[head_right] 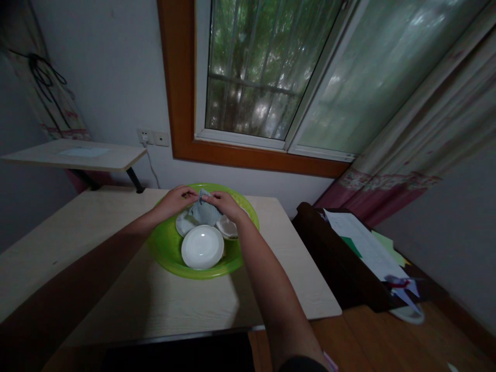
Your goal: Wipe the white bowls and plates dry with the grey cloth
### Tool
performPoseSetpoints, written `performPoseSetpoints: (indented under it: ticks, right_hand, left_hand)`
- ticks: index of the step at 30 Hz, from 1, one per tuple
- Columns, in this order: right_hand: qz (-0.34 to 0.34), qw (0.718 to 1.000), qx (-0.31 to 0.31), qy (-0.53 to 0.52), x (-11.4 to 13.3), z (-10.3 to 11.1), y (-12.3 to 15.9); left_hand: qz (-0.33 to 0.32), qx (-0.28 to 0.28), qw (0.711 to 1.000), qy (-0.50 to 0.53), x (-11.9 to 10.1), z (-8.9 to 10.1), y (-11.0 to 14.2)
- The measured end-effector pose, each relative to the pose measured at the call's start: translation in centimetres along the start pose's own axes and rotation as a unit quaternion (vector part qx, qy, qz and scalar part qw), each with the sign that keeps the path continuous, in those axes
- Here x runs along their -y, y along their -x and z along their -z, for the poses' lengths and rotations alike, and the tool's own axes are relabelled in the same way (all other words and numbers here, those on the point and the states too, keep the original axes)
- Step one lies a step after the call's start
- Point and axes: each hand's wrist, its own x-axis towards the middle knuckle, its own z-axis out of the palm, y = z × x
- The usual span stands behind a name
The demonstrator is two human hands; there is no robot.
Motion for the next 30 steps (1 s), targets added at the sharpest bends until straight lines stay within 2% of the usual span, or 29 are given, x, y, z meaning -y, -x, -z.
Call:
performPoseSetpoints:
  ticks: [3,4,8,15,24,30]
  right_hand:
    - [0.020,0.998,-0.002,-0.054,0.1,-0.1,0.0]
    - [0.029,0.998,-0.015,-0.062,0.1,0.0,0.0]
    - [0.027,0.996,-0.062,-0.052,0.1,0.1,-0.1]
    - [0.046,0.993,-0.067,-0.082,-0.2,0.0,-0.1]
    - [0.025,0.994,-0.093,-0.050,-0.3,0.1,-0.3]
    - [0.042,0.996,-0.064,-0.050,0.2,0.0,0.0]
  left_hand:
    - [-0.005,-0.069,0.998,-0.005,-0.5,0.0,-0.1]
    - [-0.011,-0.075,0.997,-0.005,-0.6,0.0,-0.1]
    - [-0.034,-0.040,0.998,-0.021,-0.4,-0.4,0.2]
    - [-0.037,-0.033,0.994,-0.099,0.7,-1.1,0.2]
    - [-0.014,0.006,1.000,-0.003,1.4,-0.7,0.2]
    - [-0.015,0.047,0.999,0.008,1.9,-1.4,-0.1]
